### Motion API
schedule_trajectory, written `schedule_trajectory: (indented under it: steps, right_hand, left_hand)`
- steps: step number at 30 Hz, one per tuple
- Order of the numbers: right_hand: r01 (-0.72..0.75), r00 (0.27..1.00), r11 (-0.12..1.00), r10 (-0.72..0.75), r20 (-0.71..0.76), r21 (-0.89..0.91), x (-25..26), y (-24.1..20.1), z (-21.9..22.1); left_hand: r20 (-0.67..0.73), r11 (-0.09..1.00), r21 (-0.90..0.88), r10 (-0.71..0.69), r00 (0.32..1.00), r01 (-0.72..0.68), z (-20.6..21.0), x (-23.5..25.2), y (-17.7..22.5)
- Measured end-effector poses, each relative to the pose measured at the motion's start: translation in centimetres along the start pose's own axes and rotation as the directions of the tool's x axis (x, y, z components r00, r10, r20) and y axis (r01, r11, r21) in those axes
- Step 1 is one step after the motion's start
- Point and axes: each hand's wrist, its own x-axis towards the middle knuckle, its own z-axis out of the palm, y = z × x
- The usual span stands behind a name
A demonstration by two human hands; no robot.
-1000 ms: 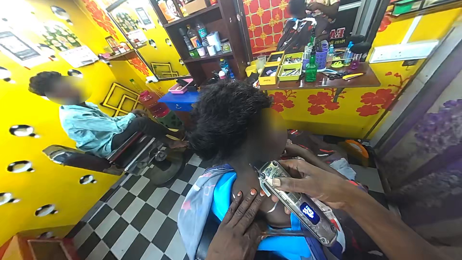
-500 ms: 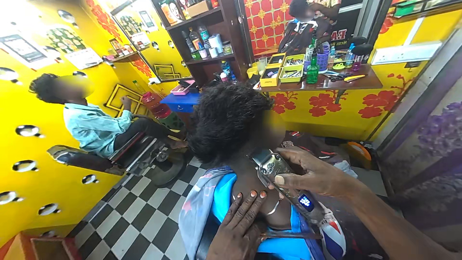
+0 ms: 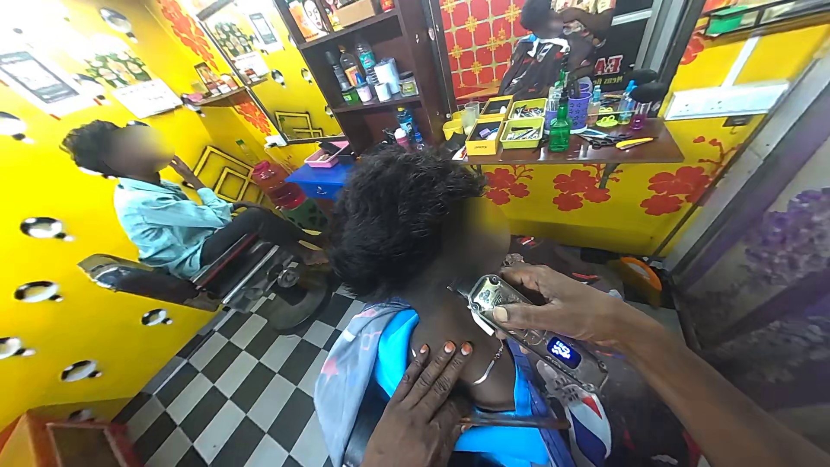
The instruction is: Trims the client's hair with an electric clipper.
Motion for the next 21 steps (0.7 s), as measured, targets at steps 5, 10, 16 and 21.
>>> schedule_trajectory:
  steps: [5,10,16,21]
  right_hand:
    - [0.132,0.990,0.968,-0.139,-0.015,-0.215,0.6,-1.1,0.0]
    - [0.132,0.983,0.870,-0.176,-0.050,-0.475,-0.4,-1.3,0.6]
    - [-0.100,0.992,0.979,0.085,-0.089,-0.176,-0.7,-0.1,2.8]
    - [-0.050,0.992,0.992,0.036,-0.122,-0.115,-0.3,-0.5,3.7]
  left_hand:
    - [-0.009,1.000,-0.004,0.005,1.000,-0.005,0.1,0.1,0.0]
    - [-0.025,1.000,0.004,0.005,1.000,-0.005,0.2,0.0,0.1]
    - [-0.022,1.000,0.006,-0.006,1.000,0.006,0.0,0.0,0.3]
    - [-0.029,1.000,0.004,-0.011,1.000,0.011,-0.1,0.0,0.3]
